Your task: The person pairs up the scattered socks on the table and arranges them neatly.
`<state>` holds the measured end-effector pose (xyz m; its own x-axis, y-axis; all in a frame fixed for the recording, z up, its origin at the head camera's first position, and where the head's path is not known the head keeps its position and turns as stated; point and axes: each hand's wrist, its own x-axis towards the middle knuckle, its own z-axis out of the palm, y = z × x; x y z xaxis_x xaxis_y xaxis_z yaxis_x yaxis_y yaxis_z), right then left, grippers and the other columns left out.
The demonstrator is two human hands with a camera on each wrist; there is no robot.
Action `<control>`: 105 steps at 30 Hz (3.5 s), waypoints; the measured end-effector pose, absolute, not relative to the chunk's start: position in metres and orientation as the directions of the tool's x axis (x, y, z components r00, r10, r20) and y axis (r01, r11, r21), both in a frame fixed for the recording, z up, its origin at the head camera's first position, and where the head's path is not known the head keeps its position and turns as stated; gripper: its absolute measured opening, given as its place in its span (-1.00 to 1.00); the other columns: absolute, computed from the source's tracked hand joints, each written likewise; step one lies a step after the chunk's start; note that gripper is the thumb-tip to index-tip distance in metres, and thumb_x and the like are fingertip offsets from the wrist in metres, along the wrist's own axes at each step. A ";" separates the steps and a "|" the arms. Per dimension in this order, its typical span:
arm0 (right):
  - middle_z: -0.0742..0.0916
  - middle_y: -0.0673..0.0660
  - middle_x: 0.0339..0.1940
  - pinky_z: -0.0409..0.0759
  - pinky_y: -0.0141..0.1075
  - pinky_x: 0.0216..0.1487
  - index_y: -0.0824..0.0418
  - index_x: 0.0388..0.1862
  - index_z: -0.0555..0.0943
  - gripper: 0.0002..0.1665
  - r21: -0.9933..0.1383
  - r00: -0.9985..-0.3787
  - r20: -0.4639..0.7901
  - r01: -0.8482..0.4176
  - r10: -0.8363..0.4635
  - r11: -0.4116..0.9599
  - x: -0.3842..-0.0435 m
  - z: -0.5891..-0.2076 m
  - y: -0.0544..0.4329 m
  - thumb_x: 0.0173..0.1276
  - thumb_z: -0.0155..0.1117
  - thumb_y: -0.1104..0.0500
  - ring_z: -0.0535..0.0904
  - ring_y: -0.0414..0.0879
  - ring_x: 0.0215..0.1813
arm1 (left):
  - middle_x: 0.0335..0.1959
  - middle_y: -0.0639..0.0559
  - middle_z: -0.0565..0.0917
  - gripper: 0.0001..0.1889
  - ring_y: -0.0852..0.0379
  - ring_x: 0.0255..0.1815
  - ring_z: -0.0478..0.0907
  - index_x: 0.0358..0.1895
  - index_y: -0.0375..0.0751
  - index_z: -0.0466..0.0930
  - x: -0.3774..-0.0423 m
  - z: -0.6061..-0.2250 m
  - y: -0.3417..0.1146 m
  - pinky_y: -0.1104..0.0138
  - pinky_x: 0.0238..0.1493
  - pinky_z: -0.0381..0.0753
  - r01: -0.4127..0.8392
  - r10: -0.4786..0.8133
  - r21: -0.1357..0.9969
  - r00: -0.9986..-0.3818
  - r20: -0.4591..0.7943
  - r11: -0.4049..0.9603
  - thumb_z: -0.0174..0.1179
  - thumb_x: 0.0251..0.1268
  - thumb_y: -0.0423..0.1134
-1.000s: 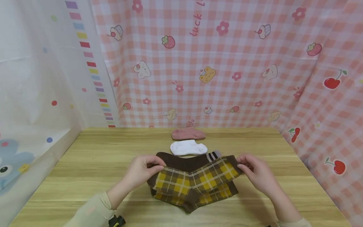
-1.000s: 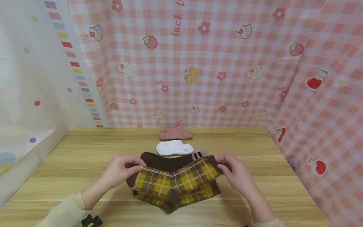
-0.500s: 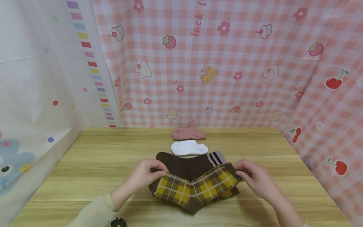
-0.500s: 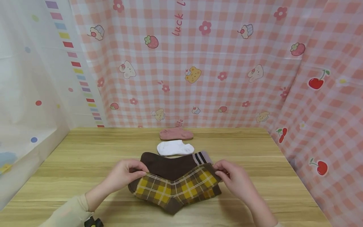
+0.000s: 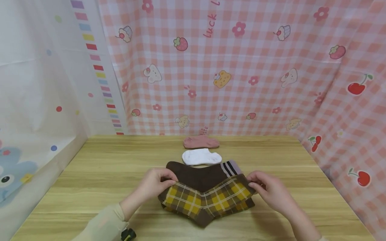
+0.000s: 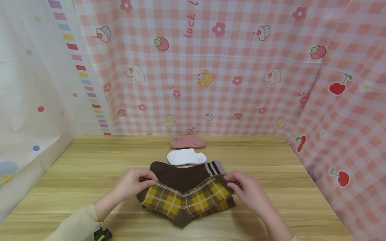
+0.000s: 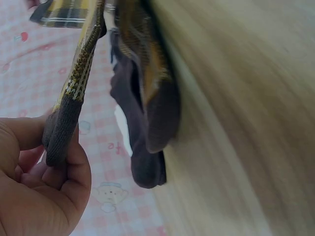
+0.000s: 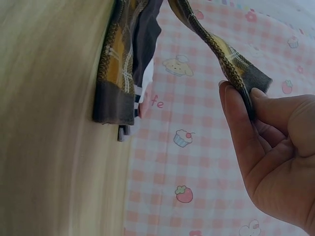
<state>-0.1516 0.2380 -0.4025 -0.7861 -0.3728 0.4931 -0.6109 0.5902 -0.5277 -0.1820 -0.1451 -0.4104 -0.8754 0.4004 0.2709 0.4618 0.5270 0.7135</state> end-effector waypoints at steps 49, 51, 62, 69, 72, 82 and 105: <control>0.68 -0.05 -0.43 0.60 -0.32 -0.34 0.21 -0.35 0.55 -0.82 -0.553 -0.915 0.105 -0.379 -0.390 0.742 -0.160 -0.433 0.249 0.20 0.39 0.40 0.59 -0.21 -0.36 | -0.42 0.17 0.66 -0.85 0.21 -0.34 0.59 -0.42 -0.10 0.68 -0.200 -0.453 -0.146 0.28 -0.26 0.60 0.623 0.549 0.412 -0.782 0.295 0.665 0.41 0.11 -0.44; 0.67 -0.06 -0.44 0.59 -0.30 -0.33 0.21 -0.36 0.54 -0.81 -0.532 -0.913 0.102 -0.385 -0.394 0.754 -0.161 -0.434 0.249 0.19 0.40 0.38 0.58 -0.22 -0.37 | -0.42 0.17 0.63 -0.86 0.21 -0.36 0.57 -0.42 -0.10 0.67 -0.200 -0.453 -0.147 0.29 -0.29 0.59 0.632 0.556 0.364 -0.775 0.301 0.684 0.42 0.11 -0.42; 0.72 0.09 -0.27 0.65 -0.13 -0.23 0.32 -0.12 0.64 -0.72 -0.458 -0.946 0.082 -0.316 -0.314 0.831 -0.159 -0.422 0.246 0.20 0.46 0.28 0.65 -0.07 -0.27 | -0.27 0.05 0.65 -0.85 0.13 -0.24 0.61 -0.23 -0.19 0.70 -0.181 -0.429 -0.140 0.23 -0.18 0.62 0.679 0.573 0.266 -0.726 0.379 0.684 0.43 0.14 -0.35; 0.72 0.07 -0.13 0.63 -0.05 -0.06 0.21 -0.09 0.67 -0.68 -0.308 -0.827 0.242 -0.561 -0.507 0.768 -0.153 -0.417 0.234 0.18 0.50 0.19 0.65 -0.01 -0.10 | -0.06 0.01 0.66 -0.75 0.11 -0.03 0.60 -0.04 -0.20 0.69 -0.153 -0.423 -0.122 0.21 0.04 0.58 0.800 0.728 0.268 -0.600 0.332 0.537 0.38 0.22 -0.29; 0.70 0.08 -0.08 0.60 -0.01 0.01 0.20 -0.05 0.66 -0.65 -0.274 -0.780 0.243 -0.626 -0.577 0.731 -0.150 -0.417 0.229 0.21 0.50 0.14 0.63 0.04 -0.02 | 0.01 -0.01 0.65 -0.71 0.10 0.05 0.58 0.00 -0.18 0.68 -0.144 -0.427 -0.115 0.23 0.11 0.55 0.838 0.777 0.239 -0.545 0.313 0.491 0.38 0.22 -0.26; 0.67 0.12 0.03 0.59 -0.01 0.03 0.09 0.07 0.67 -0.59 -0.228 -0.714 0.133 -0.697 -0.687 0.680 -0.142 -0.424 0.220 0.25 0.46 0.06 0.60 0.06 0.01 | 0.18 -0.02 0.58 -0.51 0.07 0.15 0.50 0.23 -0.11 0.60 -0.128 -0.436 -0.107 0.21 0.08 0.56 0.859 0.846 0.173 -0.507 0.167 0.481 0.38 0.21 -0.13; 0.63 0.14 0.05 0.58 0.00 0.02 -0.06 0.01 0.69 -0.60 -0.189 -0.694 0.130 -0.719 -0.709 0.669 -0.138 -0.430 0.219 0.17 0.50 0.03 0.55 0.06 0.00 | 0.05 0.19 0.57 -0.59 0.19 0.01 0.45 0.05 0.11 0.67 -0.126 -0.436 -0.110 0.32 -0.08 0.54 0.919 0.911 0.055 -0.393 0.124 0.389 0.45 0.08 -0.04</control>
<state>-0.1380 0.2186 -0.4296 -0.6935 -0.7086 0.1302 -0.7189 0.6690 -0.1887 -0.1262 -0.1105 -0.4358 -0.3933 0.9110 0.1237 0.9194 0.3895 0.0550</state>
